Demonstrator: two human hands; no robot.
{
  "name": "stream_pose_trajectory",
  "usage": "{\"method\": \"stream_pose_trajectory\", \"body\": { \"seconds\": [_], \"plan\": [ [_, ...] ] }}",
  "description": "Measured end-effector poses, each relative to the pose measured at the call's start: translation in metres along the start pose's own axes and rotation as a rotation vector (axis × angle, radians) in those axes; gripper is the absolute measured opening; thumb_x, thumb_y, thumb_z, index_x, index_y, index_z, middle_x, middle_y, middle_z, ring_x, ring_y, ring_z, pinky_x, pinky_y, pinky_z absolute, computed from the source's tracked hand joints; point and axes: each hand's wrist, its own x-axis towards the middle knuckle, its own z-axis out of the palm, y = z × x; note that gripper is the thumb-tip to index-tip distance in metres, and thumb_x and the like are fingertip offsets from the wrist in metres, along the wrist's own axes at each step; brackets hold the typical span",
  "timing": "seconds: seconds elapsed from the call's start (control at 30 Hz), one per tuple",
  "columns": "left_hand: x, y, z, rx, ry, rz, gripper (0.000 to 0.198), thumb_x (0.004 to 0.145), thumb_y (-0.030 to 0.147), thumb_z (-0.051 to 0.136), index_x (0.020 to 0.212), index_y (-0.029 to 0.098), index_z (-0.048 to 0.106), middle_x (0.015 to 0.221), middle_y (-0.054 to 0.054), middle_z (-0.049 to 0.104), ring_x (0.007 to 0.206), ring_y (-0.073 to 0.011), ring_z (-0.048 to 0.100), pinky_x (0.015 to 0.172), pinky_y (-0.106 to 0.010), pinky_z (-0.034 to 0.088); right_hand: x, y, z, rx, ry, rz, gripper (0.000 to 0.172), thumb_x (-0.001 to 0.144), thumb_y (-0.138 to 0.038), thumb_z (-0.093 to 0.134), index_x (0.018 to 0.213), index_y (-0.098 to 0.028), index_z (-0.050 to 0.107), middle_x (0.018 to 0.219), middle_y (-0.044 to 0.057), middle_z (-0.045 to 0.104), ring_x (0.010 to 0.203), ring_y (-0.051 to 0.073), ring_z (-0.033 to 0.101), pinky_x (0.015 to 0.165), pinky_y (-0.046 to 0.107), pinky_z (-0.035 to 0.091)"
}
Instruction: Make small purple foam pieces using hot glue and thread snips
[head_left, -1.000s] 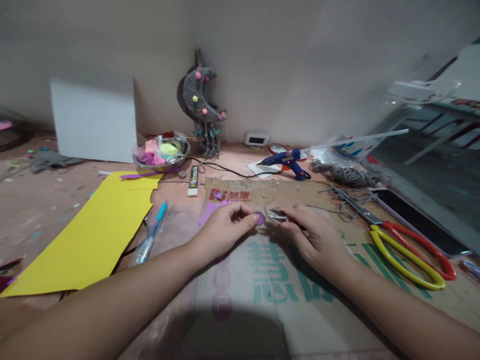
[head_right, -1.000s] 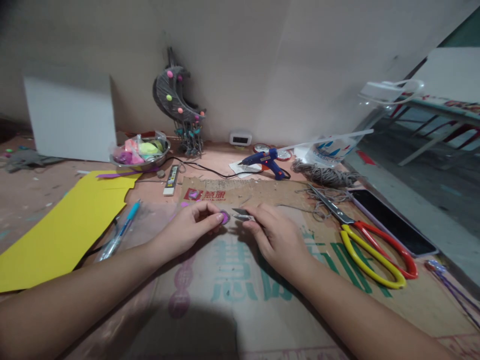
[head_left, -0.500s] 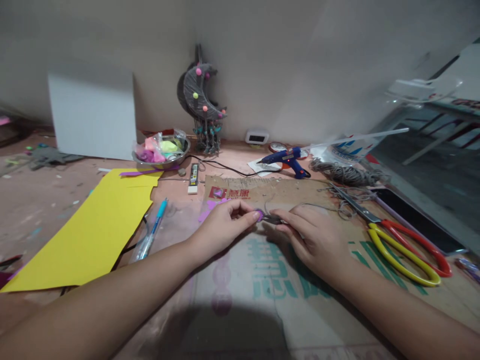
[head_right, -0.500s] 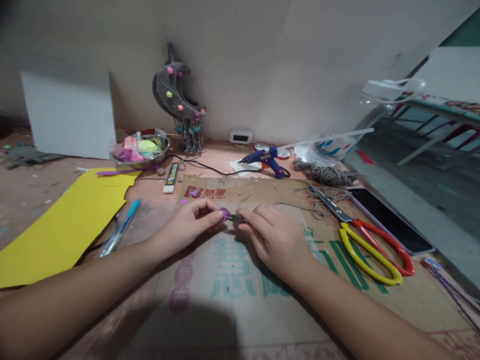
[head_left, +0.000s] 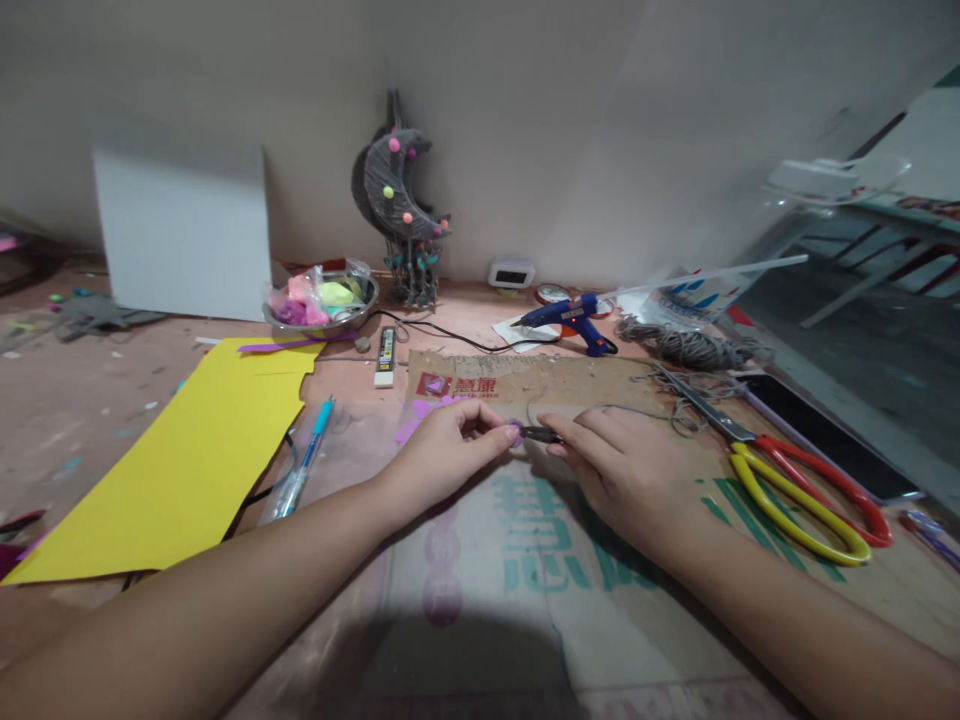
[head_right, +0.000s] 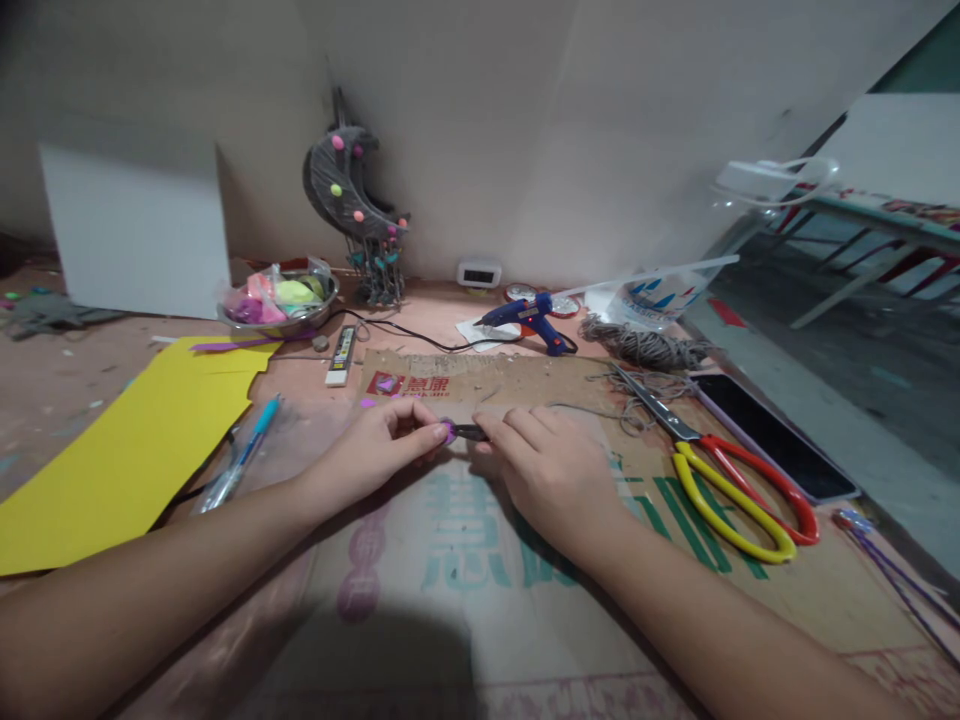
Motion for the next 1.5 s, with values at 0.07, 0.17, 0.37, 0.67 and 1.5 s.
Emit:
{"method": "stream_pose_trajectory", "body": {
  "seconds": [0.07,0.17,0.37,0.67,1.5],
  "plan": [
    [-0.0003,-0.0003,-0.0003,0.015,-0.003,0.018,0.021,0.077,0.035,0.059,0.073,0.015,0.059,0.068,-0.001,0.06,0.064,-0.0113,0.053,0.062,-0.024,0.04,-0.0001,0.0,0.0009,-0.009,-0.01,0.003,0.026,0.09,-0.026,0.046,0.107,-0.014,0.062,0.074,0.007,0.06,0.067,0.018,0.049,0.062,0.03,0.034],
    [-0.0001,-0.0018,-0.0006,0.013,-0.009,0.03,0.021,0.077,0.035,0.058,0.074,0.015,0.059,0.068,-0.001,0.059,0.064,-0.0111,0.053,0.062,-0.024,0.04,-0.0007,0.0009,0.0016,-0.019,-0.019,0.007,0.026,0.09,-0.026,0.045,0.107,-0.014,0.061,0.075,0.007,0.06,0.068,0.018,0.049,0.063,0.031,0.034],
    [0.0008,-0.004,-0.0001,-0.004,-0.021,0.041,0.02,0.077,0.034,0.058,0.074,0.015,0.058,0.068,-0.001,0.059,0.063,-0.0111,0.053,0.061,-0.023,0.04,-0.0001,0.0009,0.0011,-0.015,-0.017,0.002,0.025,0.09,-0.026,0.045,0.103,-0.014,0.063,0.071,0.006,0.059,0.065,0.018,0.048,0.06,0.031,0.033],
    [0.0,0.0002,-0.0011,-0.001,-0.007,0.018,0.021,0.077,0.036,0.059,0.072,0.015,0.058,0.067,0.0,0.058,0.064,-0.0115,0.052,0.061,-0.024,0.039,-0.0015,0.0014,-0.0008,0.064,0.073,0.029,0.027,0.09,-0.025,0.044,0.106,-0.013,0.062,0.073,0.007,0.06,0.066,0.018,0.051,0.06,0.03,0.037],
    [-0.0013,-0.0009,-0.0019,-0.001,-0.035,0.046,0.018,0.079,0.032,0.057,0.074,0.015,0.056,0.067,0.001,0.058,0.064,-0.0112,0.053,0.061,-0.023,0.04,-0.0023,0.0023,0.0012,-0.042,-0.022,-0.038,0.026,0.089,-0.025,0.047,0.107,-0.013,0.06,0.075,0.006,0.061,0.068,0.018,0.049,0.063,0.032,0.035]
  ]
}}
